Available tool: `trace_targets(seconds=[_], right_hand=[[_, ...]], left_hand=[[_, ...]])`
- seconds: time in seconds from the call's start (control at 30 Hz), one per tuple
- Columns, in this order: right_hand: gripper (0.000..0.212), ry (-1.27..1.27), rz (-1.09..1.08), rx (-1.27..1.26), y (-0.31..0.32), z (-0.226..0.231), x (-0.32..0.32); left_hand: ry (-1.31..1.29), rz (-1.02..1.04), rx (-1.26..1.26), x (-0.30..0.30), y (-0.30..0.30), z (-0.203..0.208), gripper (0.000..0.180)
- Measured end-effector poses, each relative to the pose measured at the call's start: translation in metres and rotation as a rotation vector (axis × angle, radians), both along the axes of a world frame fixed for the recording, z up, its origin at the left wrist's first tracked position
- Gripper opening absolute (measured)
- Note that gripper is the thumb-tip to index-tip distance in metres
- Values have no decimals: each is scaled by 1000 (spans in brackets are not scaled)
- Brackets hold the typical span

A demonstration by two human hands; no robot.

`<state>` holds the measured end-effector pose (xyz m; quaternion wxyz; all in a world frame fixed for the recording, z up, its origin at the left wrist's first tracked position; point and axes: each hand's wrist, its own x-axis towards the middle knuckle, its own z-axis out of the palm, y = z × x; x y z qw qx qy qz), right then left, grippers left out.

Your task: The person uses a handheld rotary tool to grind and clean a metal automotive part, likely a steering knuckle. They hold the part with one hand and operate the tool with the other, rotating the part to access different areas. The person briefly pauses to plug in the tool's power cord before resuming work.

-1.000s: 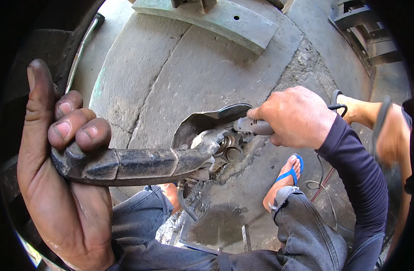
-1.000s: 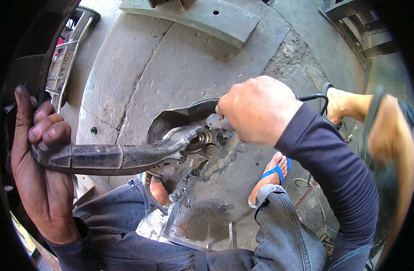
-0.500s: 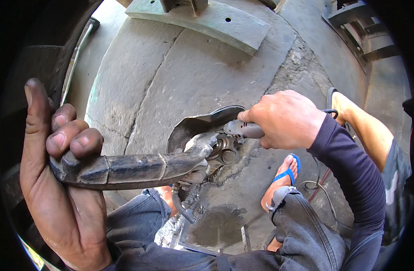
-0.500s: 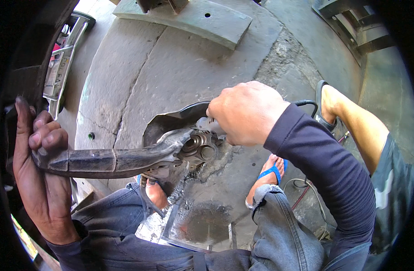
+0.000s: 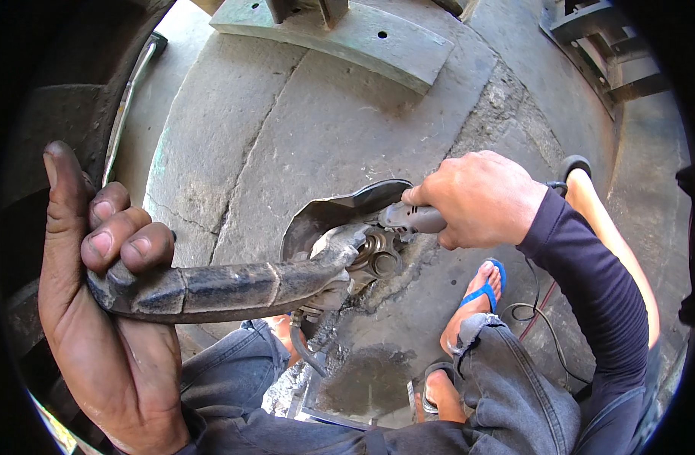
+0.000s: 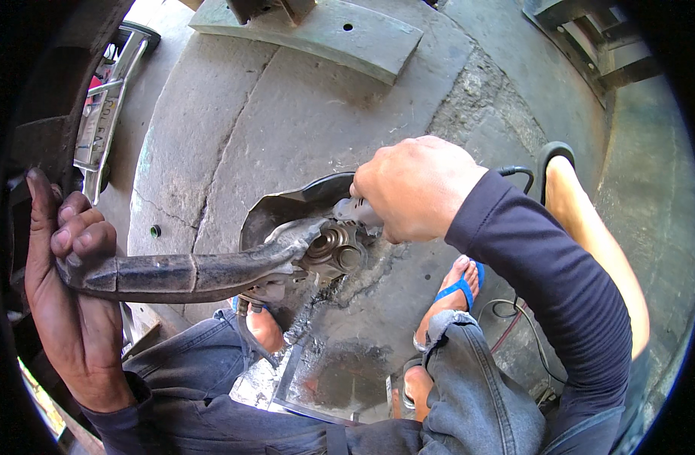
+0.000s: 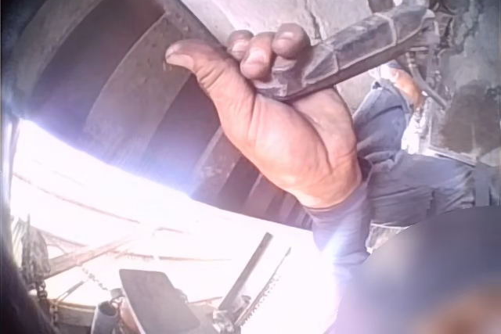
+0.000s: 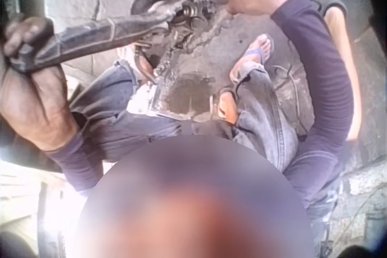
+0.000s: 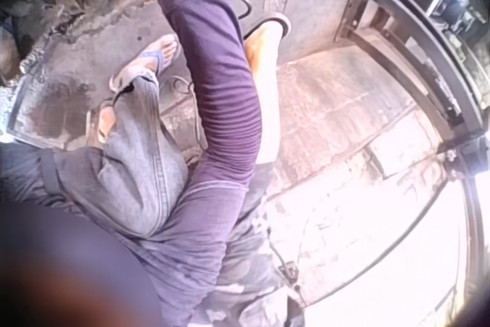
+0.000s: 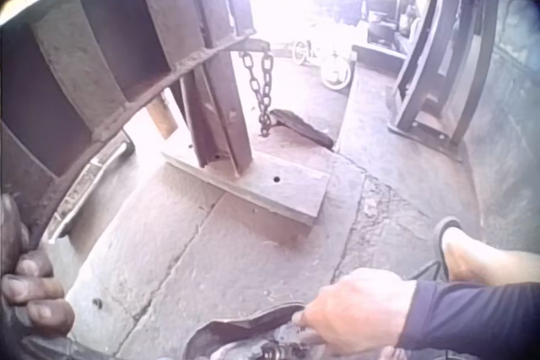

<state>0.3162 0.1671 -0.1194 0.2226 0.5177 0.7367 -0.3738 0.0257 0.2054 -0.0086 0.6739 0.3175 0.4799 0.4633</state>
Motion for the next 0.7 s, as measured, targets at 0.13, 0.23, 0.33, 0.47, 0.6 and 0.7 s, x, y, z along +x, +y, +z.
trace_targets(seconds=[0.13,0.23,0.33,0.47,0.6,0.7], right_hand=[[42,60,-8,49,-2,3,2],[45,8,19,-2,1,6,4],[46,-22,26,-24,2,9,6],[49,23,-8,-54,0,10,9],[51,-17,-8,-63,-3,10,12],[52,28,-30,-82,-3,11,13]], left_hand=[[20,47,-17,6,-1,2,27],[15,68,-53,10,-2,4,25],[53,115,-16,14,-7,3,23],[46,114,56,21,-15,1,23],[14,111,106,22,-19,-2,31],[14,116,114,21,-20,-1,34]])
